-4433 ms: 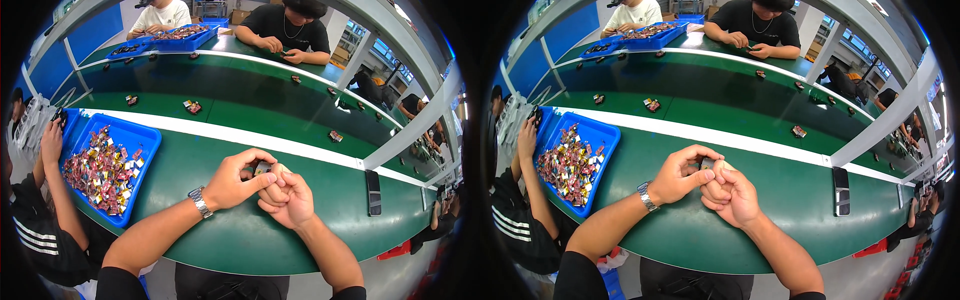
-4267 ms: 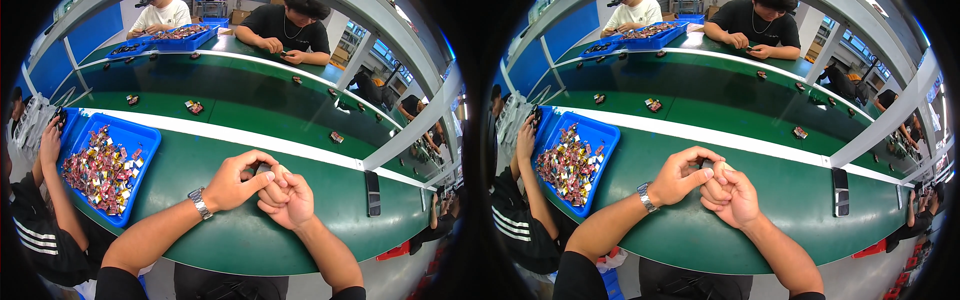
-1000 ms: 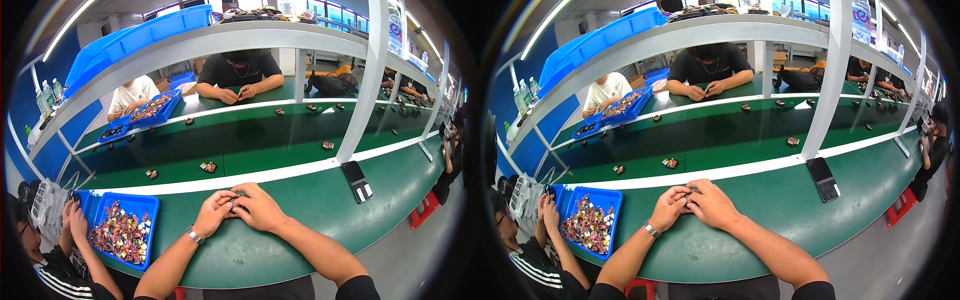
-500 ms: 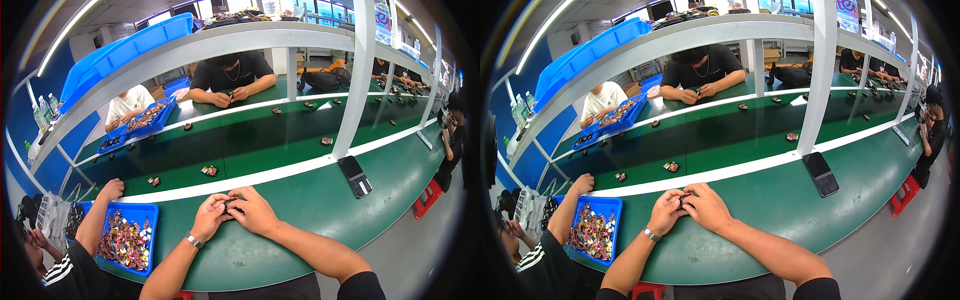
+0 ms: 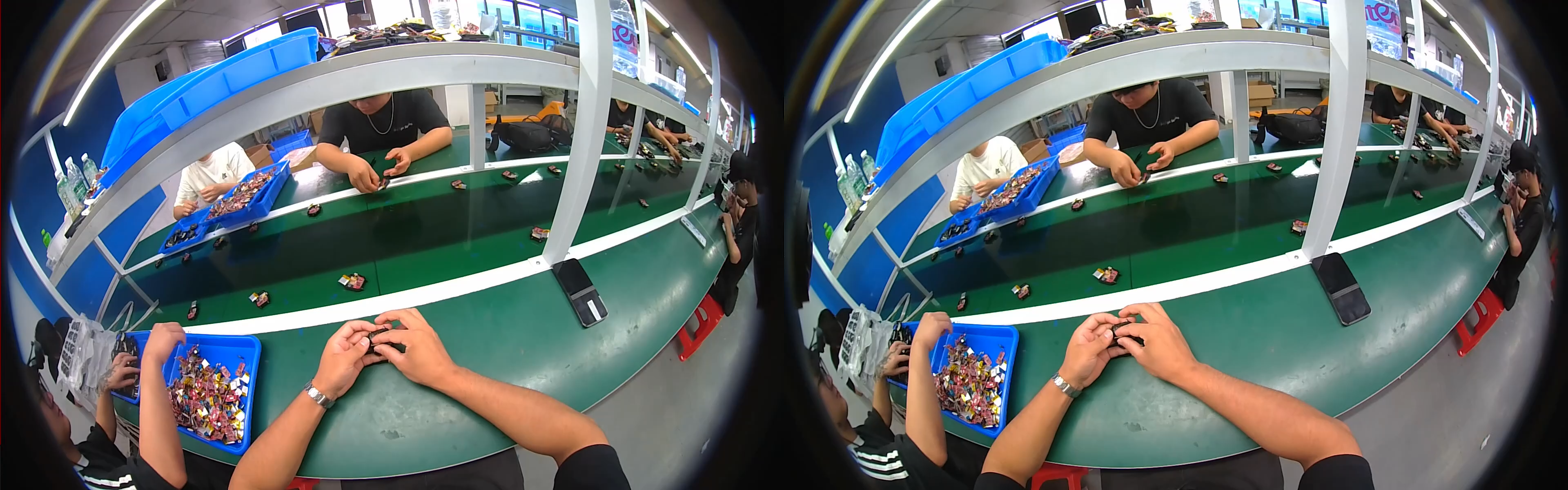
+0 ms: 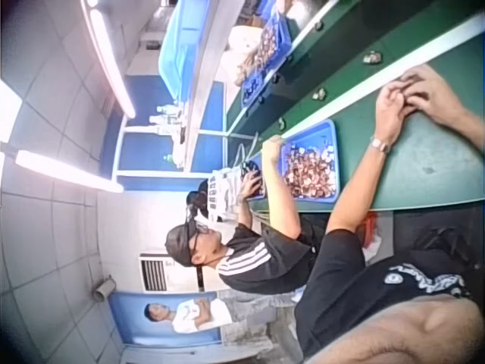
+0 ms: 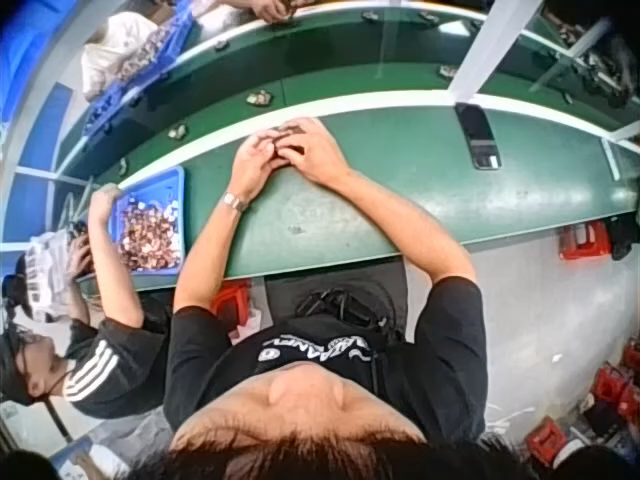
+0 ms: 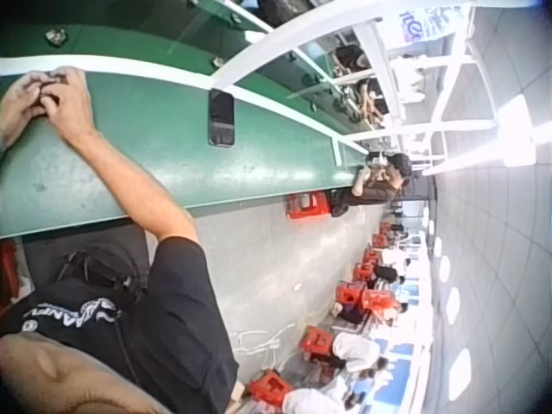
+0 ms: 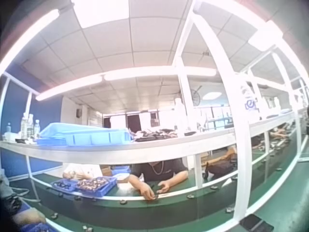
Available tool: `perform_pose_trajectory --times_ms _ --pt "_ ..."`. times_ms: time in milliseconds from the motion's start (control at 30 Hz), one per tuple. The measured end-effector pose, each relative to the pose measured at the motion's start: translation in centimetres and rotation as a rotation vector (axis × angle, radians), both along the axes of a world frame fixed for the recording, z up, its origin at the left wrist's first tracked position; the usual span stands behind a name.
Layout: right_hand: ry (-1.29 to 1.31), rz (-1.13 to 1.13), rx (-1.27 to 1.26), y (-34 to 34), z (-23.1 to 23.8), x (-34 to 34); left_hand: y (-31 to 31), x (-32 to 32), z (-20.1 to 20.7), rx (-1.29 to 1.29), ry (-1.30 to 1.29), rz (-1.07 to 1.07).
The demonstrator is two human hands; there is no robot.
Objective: The recorder is assembling small mechanical or electronic components on an assembly line conveyor belt.
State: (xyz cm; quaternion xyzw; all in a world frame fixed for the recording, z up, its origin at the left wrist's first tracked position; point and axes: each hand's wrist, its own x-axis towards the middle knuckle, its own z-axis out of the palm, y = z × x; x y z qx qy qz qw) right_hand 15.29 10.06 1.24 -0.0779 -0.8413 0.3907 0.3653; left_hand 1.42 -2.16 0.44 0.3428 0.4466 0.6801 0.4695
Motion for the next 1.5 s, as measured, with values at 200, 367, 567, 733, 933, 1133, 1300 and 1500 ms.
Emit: perform_pose_trajectory --times_ms 200,367,567,733,933,1133,1300,1500 --pt "0.003 -0.024 0.018 -0.1 0.1 0.0 0.1 0.1 0.2 0.013 -0.017 0.002" --pt "0.069 -0.016 0.059 -0.7 0.2 -0.1 0.0 0.1 -0.3 0.008 0.006 0.031" --pt "0.140 -0.016 0.203 -0.6 0.7 0.1 -0.1 -0.1 -0.4 0.093 -0.053 0.010" --pt "0.149 -0.041 0.133 -0.9 0.6 0.1 -0.2 -0.2 -0.5 0.094 -0.058 0.004" --pt "0.146 -0.036 0.045 -0.9 0.5 -0.1 -0.1 -0.2 -0.8 0.095 -0.052 0.026" --pt "0.191 -0.022 0.220 -0.6 1.2 0.3 -0.1 -0.1 -0.9 0.127 -0.080 0.010" --pt "0.187 -0.046 0.212 -0.5 1.3 0.3 0.0 -0.1 -0.8 0.158 -0.083 -0.026" --pt "0.184 -0.047 0.171 -0.6 0.8 0.1 0.1 -0.1 -0.8 0.144 -0.072 -0.019"
